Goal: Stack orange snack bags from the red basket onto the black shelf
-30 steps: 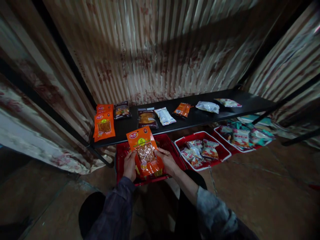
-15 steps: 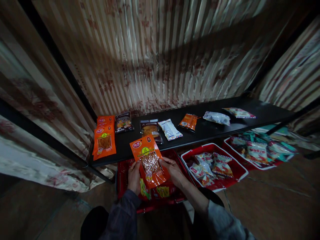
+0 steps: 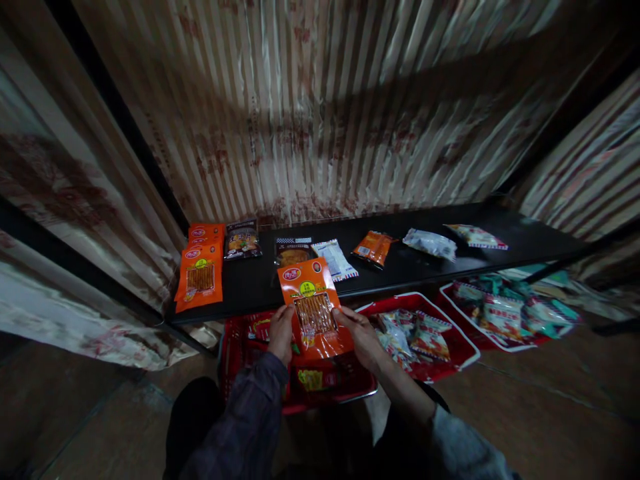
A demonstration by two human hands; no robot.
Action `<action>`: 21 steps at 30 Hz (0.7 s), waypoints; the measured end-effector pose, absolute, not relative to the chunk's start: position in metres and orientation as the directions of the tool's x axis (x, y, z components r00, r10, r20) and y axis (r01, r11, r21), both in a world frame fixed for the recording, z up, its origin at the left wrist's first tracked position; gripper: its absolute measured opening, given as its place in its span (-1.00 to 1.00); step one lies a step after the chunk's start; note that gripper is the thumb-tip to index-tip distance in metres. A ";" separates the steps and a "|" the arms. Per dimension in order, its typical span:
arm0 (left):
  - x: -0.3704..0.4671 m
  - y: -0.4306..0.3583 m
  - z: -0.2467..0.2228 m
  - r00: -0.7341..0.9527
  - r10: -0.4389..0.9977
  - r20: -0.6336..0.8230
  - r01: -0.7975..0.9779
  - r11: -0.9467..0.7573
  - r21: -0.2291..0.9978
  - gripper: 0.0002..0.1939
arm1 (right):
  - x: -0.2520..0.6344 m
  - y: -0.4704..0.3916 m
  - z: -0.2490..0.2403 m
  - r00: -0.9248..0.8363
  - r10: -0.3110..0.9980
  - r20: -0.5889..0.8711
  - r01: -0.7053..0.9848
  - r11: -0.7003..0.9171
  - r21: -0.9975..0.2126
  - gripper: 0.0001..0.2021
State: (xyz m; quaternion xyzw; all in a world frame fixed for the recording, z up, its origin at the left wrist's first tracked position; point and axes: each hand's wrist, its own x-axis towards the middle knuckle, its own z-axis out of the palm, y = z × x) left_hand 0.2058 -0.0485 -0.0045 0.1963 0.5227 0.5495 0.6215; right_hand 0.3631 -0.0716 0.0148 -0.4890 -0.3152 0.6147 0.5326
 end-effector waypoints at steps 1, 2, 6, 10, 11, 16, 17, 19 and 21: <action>0.213 -0.049 -0.005 -0.138 0.894 -0.427 -0.482 0.316 0.817 -0.62 | 0.370 -0.074 0.017 0.054 0.960 -0.274 -0.348 -0.239 -0.906 -0.66; 0.219 -0.049 -0.005 -0.124 0.900 -0.419 -0.490 0.311 0.814 -0.62 | 0.376 -0.076 0.019 0.055 0.958 -0.283 -0.352 -0.247 -0.903 -0.67; 0.243 -0.054 0.000 -0.088 0.919 -0.384 -0.522 0.286 0.804 -0.62 | 0.401 -0.087 0.027 0.025 0.954 -0.300 -0.374 -0.269 -0.888 -0.71; 0.256 -0.063 0.007 -0.096 0.921 -0.377 -0.523 0.276 0.806 -0.64 | 0.417 -0.092 0.030 0.014 0.954 -0.300 -0.398 -0.270 -0.877 -0.77; 0.257 -0.066 0.007 -0.103 0.920 -0.379 -0.520 0.275 0.809 -0.64 | 0.419 -0.093 0.029 0.016 0.955 -0.297 -0.399 -0.267 -0.877 -0.78; 0.236 -0.077 0.005 -0.091 0.918 -0.385 -0.471 0.301 0.829 -0.59 | 0.399 -0.101 0.019 0.062 0.955 -0.291 -0.397 -0.244 -0.885 -0.72; 0.228 -0.078 0.006 -0.087 0.919 -0.384 -0.462 0.305 0.833 -0.58 | 0.390 -0.103 0.017 0.076 0.953 -0.292 -0.408 -0.238 -0.882 -0.71; 0.209 -0.079 0.010 -0.087 0.926 -0.369 -0.460 0.291 0.839 -0.57 | 0.368 -0.105 0.013 0.094 0.952 -0.291 -0.440 -0.223 -0.870 -0.71; 0.189 -0.081 0.013 -0.099 0.943 -0.317 -0.478 0.234 0.847 -0.59 | 0.345 -0.107 0.008 0.096 0.953 -0.288 -0.462 -0.214 -0.861 -0.70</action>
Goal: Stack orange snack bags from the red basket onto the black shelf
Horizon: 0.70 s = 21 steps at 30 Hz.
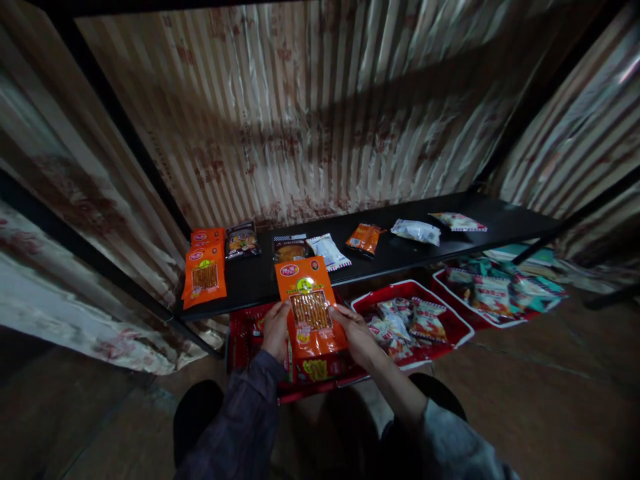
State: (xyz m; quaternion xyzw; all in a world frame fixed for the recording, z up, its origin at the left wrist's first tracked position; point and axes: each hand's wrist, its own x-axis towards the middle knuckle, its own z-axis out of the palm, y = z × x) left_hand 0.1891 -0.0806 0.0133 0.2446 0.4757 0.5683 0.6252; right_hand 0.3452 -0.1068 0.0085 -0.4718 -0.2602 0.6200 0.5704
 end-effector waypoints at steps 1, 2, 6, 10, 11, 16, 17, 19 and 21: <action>0.179 -0.082 0.014 -0.117 0.947 -0.299 -0.482 0.209 0.851 -0.61 | 0.334 -0.108 0.006 0.093 0.953 -0.288 -0.461 -0.215 -0.861 -0.70; 0.168 -0.085 0.014 -0.131 0.947 -0.293 -0.483 0.197 0.853 -0.62 | 0.323 -0.109 0.003 0.089 0.955 -0.281 -0.459 -0.211 -0.863 -0.70; 0.130 -0.105 0.008 -0.157 0.938 -0.308 -0.485 0.199 0.852 -0.64 | 0.287 -0.122 -0.009 0.079 0.961 -0.264 -0.432 -0.206 -0.878 -0.66; 0.105 -0.131 0.009 -0.123 0.938 -0.325 -0.478 0.231 0.847 -0.68 | 0.267 -0.140 -0.005 0.029 0.968 -0.249 -0.421 -0.214 -0.881 -0.62; 0.101 -0.136 0.011 -0.105 0.942 -0.320 -0.477 0.235 0.847 -0.67 | 0.264 -0.144 -0.001 0.018 0.970 -0.244 -0.417 -0.215 -0.883 -0.62; 0.096 -0.153 0.021 -0.062 0.956 -0.287 -0.494 0.221 0.841 -0.66 | 0.257 -0.152 0.016 0.030 0.969 -0.244 -0.396 -0.212 -0.893 -0.64; 0.096 -0.155 0.022 -0.066 0.957 -0.281 -0.499 0.213 0.840 -0.67 | 0.257 -0.153 0.016 0.034 0.968 -0.248 -0.397 -0.215 -0.892 -0.65; 0.095 -0.158 0.022 -0.070 0.959 -0.276 -0.501 0.205 0.841 -0.67 | 0.256 -0.154 0.016 0.029 0.968 -0.249 -0.401 -0.217 -0.890 -0.66; 0.096 -0.158 0.021 -0.063 0.957 -0.284 -0.496 0.216 0.841 -0.67 | 0.256 -0.155 0.015 0.020 0.968 -0.250 -0.407 -0.221 -0.887 -0.66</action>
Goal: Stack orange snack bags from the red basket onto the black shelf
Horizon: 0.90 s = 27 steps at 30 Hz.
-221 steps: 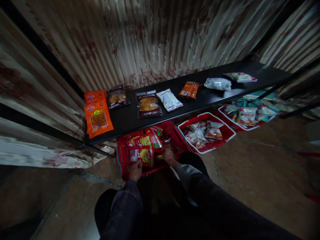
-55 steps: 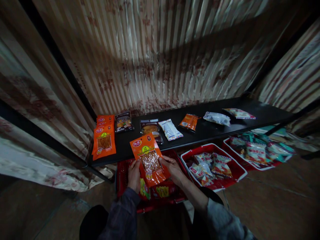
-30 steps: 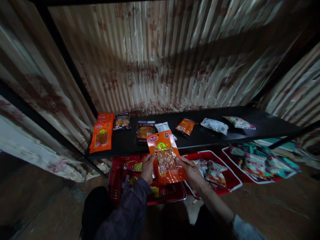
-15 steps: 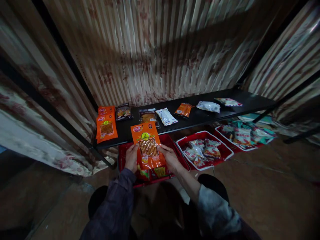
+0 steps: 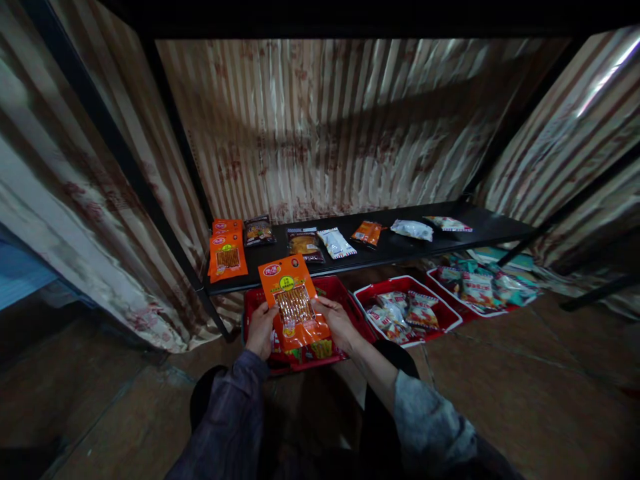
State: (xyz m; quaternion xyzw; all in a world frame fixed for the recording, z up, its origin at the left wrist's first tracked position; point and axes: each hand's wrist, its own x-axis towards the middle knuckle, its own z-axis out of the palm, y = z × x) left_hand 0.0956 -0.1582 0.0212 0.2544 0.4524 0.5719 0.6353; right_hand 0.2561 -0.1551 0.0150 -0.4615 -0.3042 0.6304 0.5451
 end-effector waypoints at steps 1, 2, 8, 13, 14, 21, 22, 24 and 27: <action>0.096 -0.158 0.021 -0.061 0.956 -0.288 -0.497 0.221 0.839 -0.67 | 0.256 -0.155 0.015 0.021 0.967 -0.252 -0.408 -0.222 -0.885 -0.66; 0.097 -0.156 0.021 -0.061 0.955 -0.290 -0.500 0.222 0.837 -0.67 | 0.257 -0.153 0.016 0.024 0.967 -0.255 -0.406 -0.223 -0.886 -0.66; 0.101 -0.146 0.024 -0.089 0.964 -0.249 -0.530 0.166 0.832 -0.63 | 0.258 -0.140 0.027 0.049 0.976 -0.211 -0.404 -0.174 -0.898 -0.66; 0.103 -0.140 0.016 -0.109 0.963 -0.245 -0.530 0.152 0.834 -0.64 | 0.257 -0.138 0.022 -0.052 0.979 -0.198 -0.471 -0.198 -0.859 -0.62; 0.104 -0.138 0.014 -0.119 0.963 -0.242 -0.526 0.145 0.838 -0.64 | 0.258 -0.137 0.019 -0.060 0.978 -0.199 -0.486 -0.203 -0.850 -0.61; 0.120 -0.140 0.014 -0.090 0.953 -0.290 -0.511 0.205 0.834 -0.64 | 0.276 -0.126 0.008 0.050 0.960 -0.277 -0.506 -0.215 -0.835 -0.64; 0.121 -0.143 0.015 -0.072 0.948 -0.310 -0.495 0.236 0.836 -0.64 | 0.278 -0.125 0.009 0.057 0.961 -0.269 -0.504 -0.205 -0.839 -0.65; 0.124 -0.148 0.017 -0.026 0.940 -0.339 -0.459 0.290 0.840 -0.64 | 0.281 -0.124 0.010 0.062 0.966 -0.250 -0.501 -0.186 -0.845 -0.66; 0.123 -0.153 0.018 0.016 0.939 -0.344 -0.425 0.317 0.848 -0.66 | 0.284 -0.126 0.011 0.049 0.969 -0.242 -0.511 -0.184 -0.839 -0.65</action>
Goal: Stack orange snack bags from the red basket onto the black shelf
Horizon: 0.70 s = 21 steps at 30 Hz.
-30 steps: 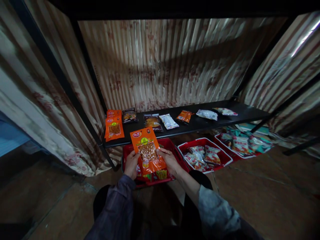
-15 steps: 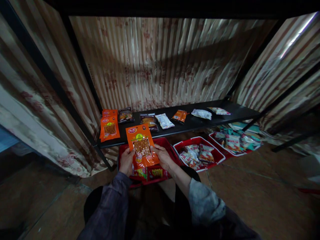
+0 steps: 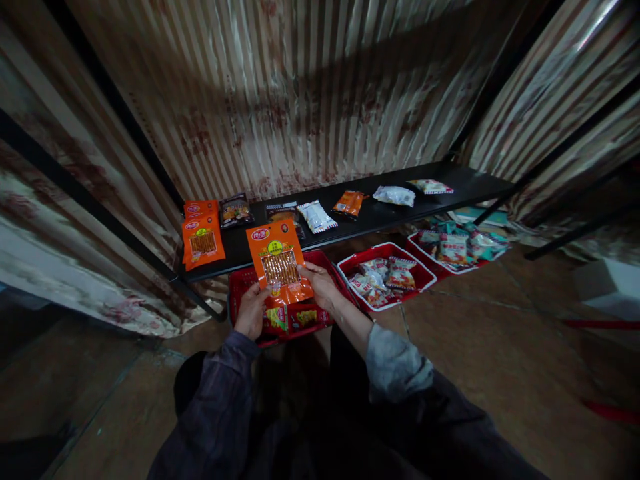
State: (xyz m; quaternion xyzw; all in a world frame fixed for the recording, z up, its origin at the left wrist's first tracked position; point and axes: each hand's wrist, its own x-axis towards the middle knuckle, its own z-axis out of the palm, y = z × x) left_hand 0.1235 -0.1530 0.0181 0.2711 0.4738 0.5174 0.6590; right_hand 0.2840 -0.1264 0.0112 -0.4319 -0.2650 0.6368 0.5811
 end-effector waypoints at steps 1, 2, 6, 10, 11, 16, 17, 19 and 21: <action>0.123 -0.154 0.018 0.018 0.942 -0.335 -0.424 0.311 0.851 -0.66 | 0.285 -0.128 0.012 0.038 0.970 -0.240 -0.517 -0.187 -0.836 -0.65; 0.122 -0.154 0.017 0.018 0.946 -0.324 -0.427 0.300 0.853 -0.65 | 0.285 -0.130 0.012 0.023 0.971 -0.237 -0.521 -0.190 -0.832 -0.65; 0.118 -0.155 0.014 -0.010 0.963 -0.268 -0.465 0.233 0.854 -0.61 | 0.282 -0.138 0.011 -0.073 0.976 -0.204 -0.528 -0.211 -0.823 -0.64; 0.114 -0.157 0.014 -0.064 0.970 -0.235 -0.485 0.175 0.857 -0.59 | 0.276 -0.144 0.007 -0.164 0.968 -0.189 -0.504 -0.247 -0.828 -0.67; 0.112 -0.158 0.014 -0.073 0.971 -0.228 -0.489 0.165 0.857 -0.58 | 0.274 -0.145 0.006 -0.171 0.966 -0.193 -0.501 -0.254 -0.827 -0.67; 0.101 -0.161 0.014 -0.125 0.968 -0.218 -0.503 0.128 0.855 -0.58 | 0.264 -0.147 0.010 -0.224 0.959 -0.173 -0.496 -0.265 -0.827 -0.64; 0.099 -0.161 0.013 -0.140 0.965 -0.220 -0.505 0.122 0.855 -0.58 | 0.262 -0.148 0.011 -0.242 0.956 -0.164 -0.493 -0.267 -0.828 -0.63; 0.095 -0.161 0.012 -0.161 0.961 -0.226 -0.509 0.116 0.853 -0.59 | 0.259 -0.149 0.014 -0.265 0.952 -0.150 -0.485 -0.266 -0.833 -0.63; 0.093 -0.161 0.011 -0.164 0.959 -0.231 -0.513 0.117 0.850 -0.60 | 0.256 -0.149 0.015 -0.260 0.955 -0.140 -0.475 -0.253 -0.843 -0.64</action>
